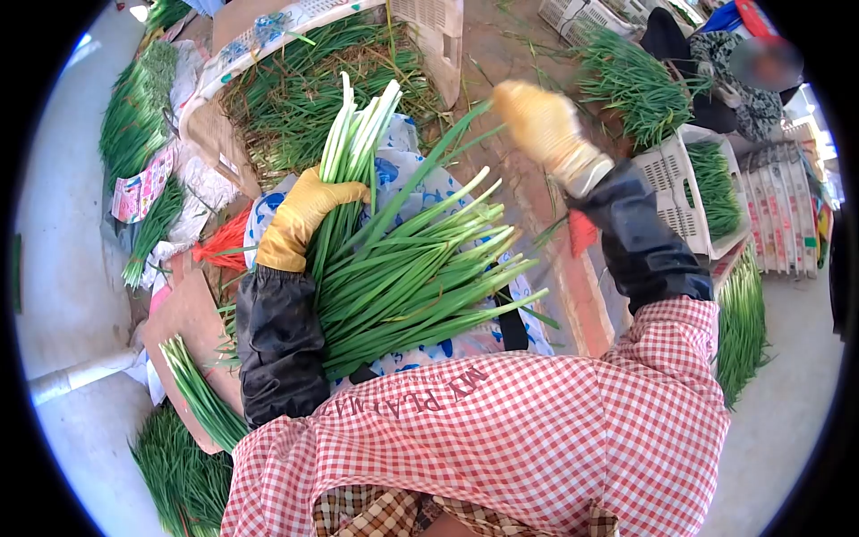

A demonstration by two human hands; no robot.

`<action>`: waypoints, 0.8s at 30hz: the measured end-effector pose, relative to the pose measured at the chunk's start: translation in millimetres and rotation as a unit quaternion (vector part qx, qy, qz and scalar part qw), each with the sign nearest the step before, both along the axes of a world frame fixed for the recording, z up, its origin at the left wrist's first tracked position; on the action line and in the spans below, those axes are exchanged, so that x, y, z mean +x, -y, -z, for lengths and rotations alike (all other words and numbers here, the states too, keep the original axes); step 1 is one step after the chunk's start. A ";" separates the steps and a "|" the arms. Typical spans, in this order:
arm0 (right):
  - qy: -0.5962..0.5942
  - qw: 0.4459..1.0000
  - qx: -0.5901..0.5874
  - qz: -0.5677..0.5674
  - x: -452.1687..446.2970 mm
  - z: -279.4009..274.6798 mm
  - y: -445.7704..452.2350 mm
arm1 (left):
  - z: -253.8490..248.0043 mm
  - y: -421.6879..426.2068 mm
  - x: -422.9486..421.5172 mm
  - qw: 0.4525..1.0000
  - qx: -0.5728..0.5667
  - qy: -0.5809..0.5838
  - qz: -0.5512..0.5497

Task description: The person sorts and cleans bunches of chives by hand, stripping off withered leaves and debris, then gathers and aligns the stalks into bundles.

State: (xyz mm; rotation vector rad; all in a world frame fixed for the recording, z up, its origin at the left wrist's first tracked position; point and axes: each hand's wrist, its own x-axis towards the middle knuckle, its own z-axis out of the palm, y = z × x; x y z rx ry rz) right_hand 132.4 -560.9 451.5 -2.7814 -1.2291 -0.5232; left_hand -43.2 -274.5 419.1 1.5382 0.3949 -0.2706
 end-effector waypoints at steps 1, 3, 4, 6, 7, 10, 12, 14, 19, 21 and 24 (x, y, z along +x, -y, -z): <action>0.059 0.995 0.077 0.025 35.3 16.5 23.3 | 0.4 -0.9 -0.6 1.000 0.004 -0.004 0.006; 0.014 0.971 0.097 0.216 84.6 7.0 75.9 | -6.7 2.6 -3.8 1.000 0.013 -0.018 -0.011; 0.013 0.955 0.099 0.278 115.4 15.7 116.1 | -6.3 2.1 -3.5 1.000 0.012 -0.016 -0.011; -0.011 0.907 0.144 0.396 141.6 28.0 180.3 | -2.1 -1.9 -3.3 0.999 0.026 -0.010 0.019; -0.033 0.884 0.172 0.433 153.3 35.1 203.7 | 1.6 -3.9 -2.0 0.999 0.024 -0.003 0.022; -0.096 0.865 0.001 0.493 152.7 55.2 219.6 | 1.7 -5.0 -4.5 1.000 0.008 -0.011 0.012; -0.122 0.896 -0.111 0.413 101.6 32.5 155.6 | 5.1 -6.2 -7.6 1.000 -0.009 -0.003 0.000; -0.209 0.951 -0.013 0.229 52.0 7.2 95.7 | 7.3 -8.7 -9.9 1.000 -0.010 0.005 0.008; -0.220 0.933 0.073 -0.275 -9.3 13.3 14.2 | 0.0 -12.3 -4.2 1.000 -0.009 -0.017 0.020; -0.299 0.908 -0.160 -0.248 -15.6 7.9 1.6 | -6.0 -10.7 -1.7 0.999 -0.017 -0.018 0.024; -0.327 0.916 -0.092 -0.216 -17.0 7.1 -1.4 | -25.1 -11.4 -2.8 0.999 -0.027 -0.020 0.022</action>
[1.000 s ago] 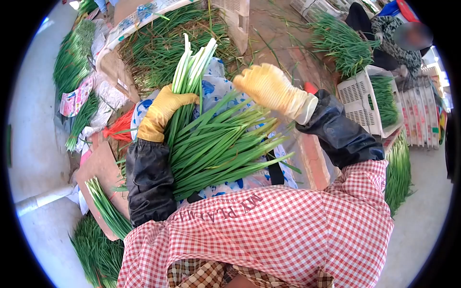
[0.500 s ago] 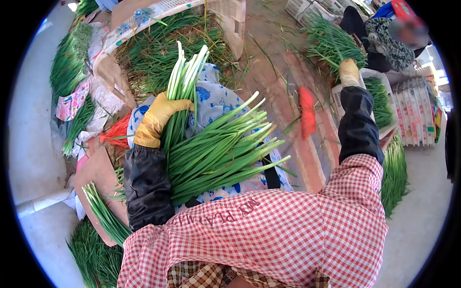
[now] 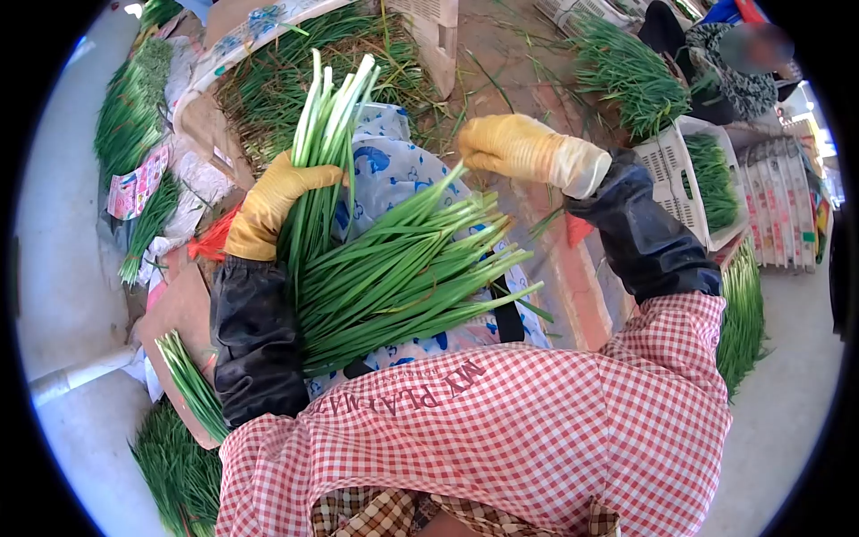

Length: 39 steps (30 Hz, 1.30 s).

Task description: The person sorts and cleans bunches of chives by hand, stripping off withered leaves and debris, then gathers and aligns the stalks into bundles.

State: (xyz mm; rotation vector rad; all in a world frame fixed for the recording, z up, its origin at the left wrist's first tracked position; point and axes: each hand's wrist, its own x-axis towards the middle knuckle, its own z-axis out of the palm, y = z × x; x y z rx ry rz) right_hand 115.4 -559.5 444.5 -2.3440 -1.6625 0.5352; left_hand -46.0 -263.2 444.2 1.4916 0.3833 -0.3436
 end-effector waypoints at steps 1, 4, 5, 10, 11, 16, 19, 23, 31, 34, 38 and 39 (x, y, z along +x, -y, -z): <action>0.046 0.996 0.078 0.007 -2.3 -2.2 -4.0 | -2.3 -5.1 -2.0 1.000 -0.003 0.029 0.003; 0.092 0.992 0.075 0.031 -3.0 -39.8 -29.6 | -24.7 -9.9 -3.0 0.998 -0.044 0.051 0.018; 0.116 0.986 0.115 0.021 -0.5 -49.8 -39.5 | -30.4 -5.9 -4.8 0.993 -0.046 0.104 0.020; 0.175 0.951 0.249 -0.053 0.7 -91.7 -98.9 | -25.6 22.2 7.0 0.988 0.010 0.116 0.100; 0.163 0.960 0.217 -0.063 -0.7 -99.1 -105.5 | -22.9 28.9 7.0 0.991 -0.020 0.096 0.090; 0.083 0.946 0.286 0.129 17.0 -76.9 -72.2 | -12.3 17.1 6.0 0.992 -0.071 0.103 0.027; -0.027 0.980 0.030 0.194 5.2 -58.3 -21.7 | -11.2 3.1 -2.6 0.991 -0.090 0.092 -0.024; -0.304 0.936 -0.044 0.173 -35.5 20.2 2.1 | 0.9 1.1 -8.8 0.993 -0.093 0.058 -0.051; -0.602 0.707 0.146 0.341 -59.9 16.1 0.1 | 27.7 19.4 5.3 0.998 -0.055 -0.008 -0.024; -0.601 0.685 0.204 0.358 -57.2 20.0 -0.1 | 27.1 19.4 4.3 0.999 -0.036 -0.020 -0.027; -0.619 0.629 0.320 0.343 -53.5 33.1 -3.8 | 26.2 15.8 -0.7 0.999 -0.037 -0.011 -0.025; -0.602 0.631 0.322 0.368 -53.6 31.9 -6.6 | 23.0 16.4 -3.1 0.999 -0.047 -0.008 -0.022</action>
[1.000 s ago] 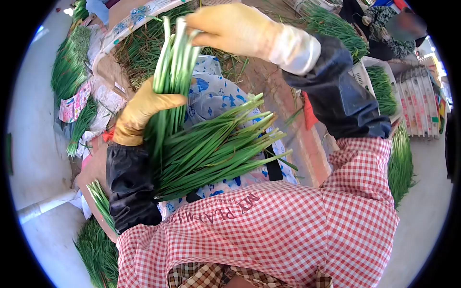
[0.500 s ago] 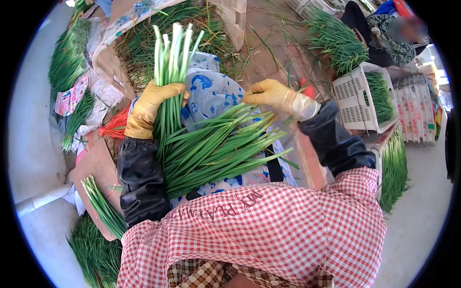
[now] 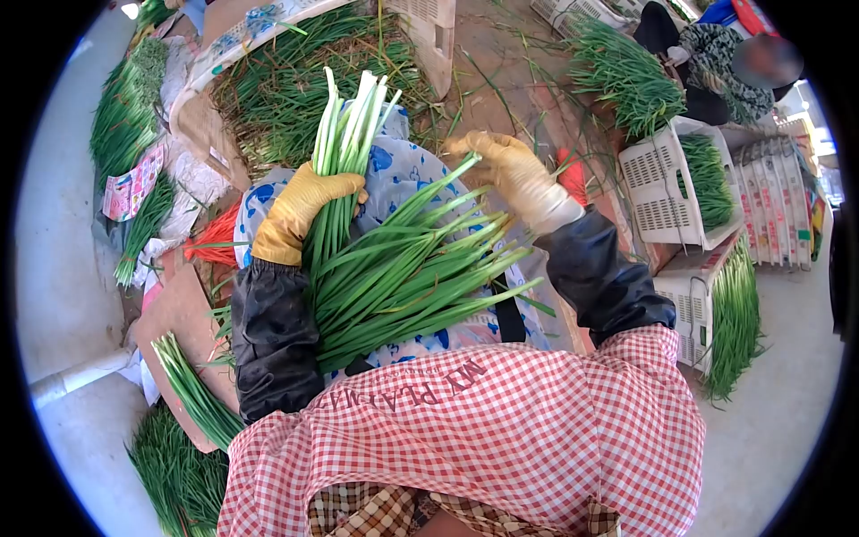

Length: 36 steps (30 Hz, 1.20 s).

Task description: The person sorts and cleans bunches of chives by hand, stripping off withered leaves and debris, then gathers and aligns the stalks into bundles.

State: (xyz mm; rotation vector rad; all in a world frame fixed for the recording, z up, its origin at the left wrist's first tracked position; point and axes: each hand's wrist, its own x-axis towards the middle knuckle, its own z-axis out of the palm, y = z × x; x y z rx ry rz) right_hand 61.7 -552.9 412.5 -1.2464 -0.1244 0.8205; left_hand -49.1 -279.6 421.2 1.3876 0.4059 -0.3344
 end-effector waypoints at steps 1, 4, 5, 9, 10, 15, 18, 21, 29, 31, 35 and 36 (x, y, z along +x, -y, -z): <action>0.002 1.000 0.000 -0.002 0.3 -1.5 -3.6 | -2.8 0.1 -2.2 1.000 -0.010 0.004 0.003; 0.445 0.871 -0.209 0.024 0.8 -14.7 -16.8 | -8.6 -0.9 -4.3 0.997 -0.058 0.019 0.038; 0.447 0.871 -0.203 0.029 4.6 -22.7 -23.3 | -14.1 -3.8 -2.5 0.998 -0.050 0.021 0.039; 0.472 0.860 -0.191 0.031 20.6 -62.3 -59.9 | -55.0 -2.8 -14.6 0.979 -0.190 0.065 -0.019; 0.539 0.817 -0.202 0.035 26.1 -68.8 -73.6 | -57.9 -7.4 -17.8 0.977 -0.207 0.055 -0.018; 0.726 0.603 -0.331 0.003 34.7 -93.0 -116.9 | -69.0 -10.4 -18.7 0.977 -0.194 0.078 0.030; 0.724 0.590 -0.357 -0.006 34.7 -97.8 -134.5 | -66.6 -10.0 -20.4 0.980 -0.179 0.089 0.016; 0.588 0.760 -0.269 0.057 54.7 -85.5 -135.6 | -60.5 -14.6 -20.4 0.982 -0.168 0.086 -0.013; 0.534 0.658 -0.528 0.048 86.1 -90.0 -83.4 | -58.6 -26.0 -30.3 0.979 -0.185 0.086 -0.029; 0.514 0.760 -0.396 -0.031 28.8 -94.7 -100.1 | -49.6 -28.0 -26.2 0.980 -0.170 0.076 -0.065; 0.575 0.770 -0.264 -0.089 3.7 -75.5 -121.6 | -43.2 -26.5 -21.7 0.985 -0.142 0.072 -0.067; 0.571 0.783 -0.233 -0.085 0.5 -61.6 -128.9 | -45.9 -26.3 -22.9 0.985 -0.141 0.069 -0.067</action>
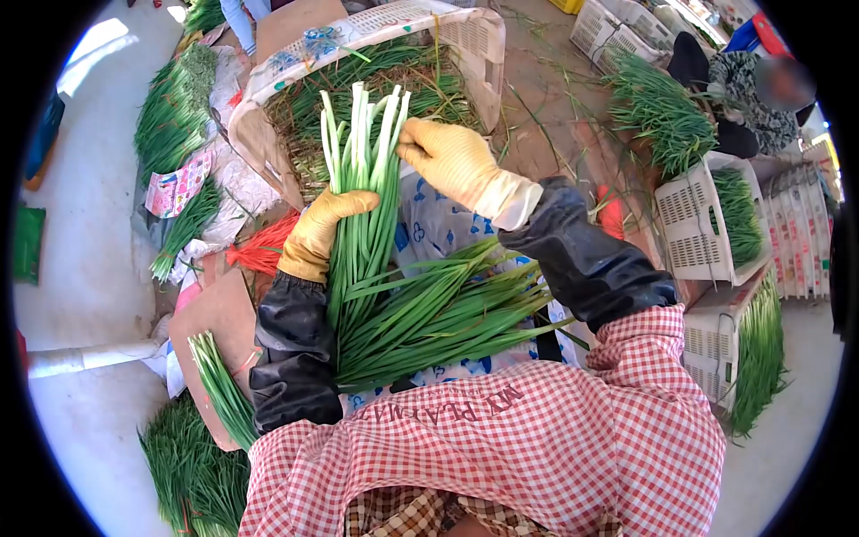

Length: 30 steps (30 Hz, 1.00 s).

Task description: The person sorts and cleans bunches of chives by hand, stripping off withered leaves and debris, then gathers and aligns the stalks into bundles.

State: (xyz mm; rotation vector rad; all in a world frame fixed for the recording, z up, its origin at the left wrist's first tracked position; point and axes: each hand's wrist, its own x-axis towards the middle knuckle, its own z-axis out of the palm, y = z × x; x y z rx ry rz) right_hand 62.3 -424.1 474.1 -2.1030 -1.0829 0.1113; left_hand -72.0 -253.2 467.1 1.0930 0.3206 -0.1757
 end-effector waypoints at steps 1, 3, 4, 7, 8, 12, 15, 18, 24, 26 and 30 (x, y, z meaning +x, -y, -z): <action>-0.009 0.999 0.029 -0.016 -2.1 9.6 -6.2 | -2.8 -0.5 -2.2 1.000 -0.004 -0.001 -0.013; -0.346 0.914 0.044 -0.206 -23.8 12.9 1.7 | -3.6 -5.1 -5.7 1.000 -0.006 -0.002 -0.029; -0.414 0.873 -0.003 -0.259 -34.5 7.6 7.6 | -2.1 -9.0 -6.4 0.999 -0.007 -0.001 -0.043; -0.479 0.815 -0.111 -0.306 -38.2 -33.3 26.1 | -9.7 -24.0 -11.4 0.998 -0.055 0.001 -0.036; -0.480 0.807 -0.170 -0.299 -37.6 -46.9 34.1 | -8.3 -28.8 -12.4 0.998 -0.054 0.003 -0.032; -0.446 0.876 -0.081 -0.164 4.1 -21.8 42.8 | -13.3 -19.8 -6.6 0.999 -0.002 0.037 0.035; -0.437 0.886 0.012 -0.154 51.9 1.0 32.2 | -12.5 6.0 15.6 0.969 0.213 0.093 0.081; -0.438 0.880 0.136 -0.127 34.9 -6.0 15.3 | -9.0 24.8 14.9 0.995 0.079 0.050 0.025; -0.320 0.936 -0.096 -0.111 45.3 -11.6 59.5 | 12.3 16.7 14.1 0.997 0.033 0.019 0.065; -0.009 0.940 -0.305 -0.151 63.5 44.7 120.0 | 13.1 9.7 9.3 0.998 0.039 0.016 0.053; -0.170 0.872 -0.415 -0.195 40.2 51.5 143.9 | 14.4 -1.5 4.3 0.997 0.054 0.010 0.046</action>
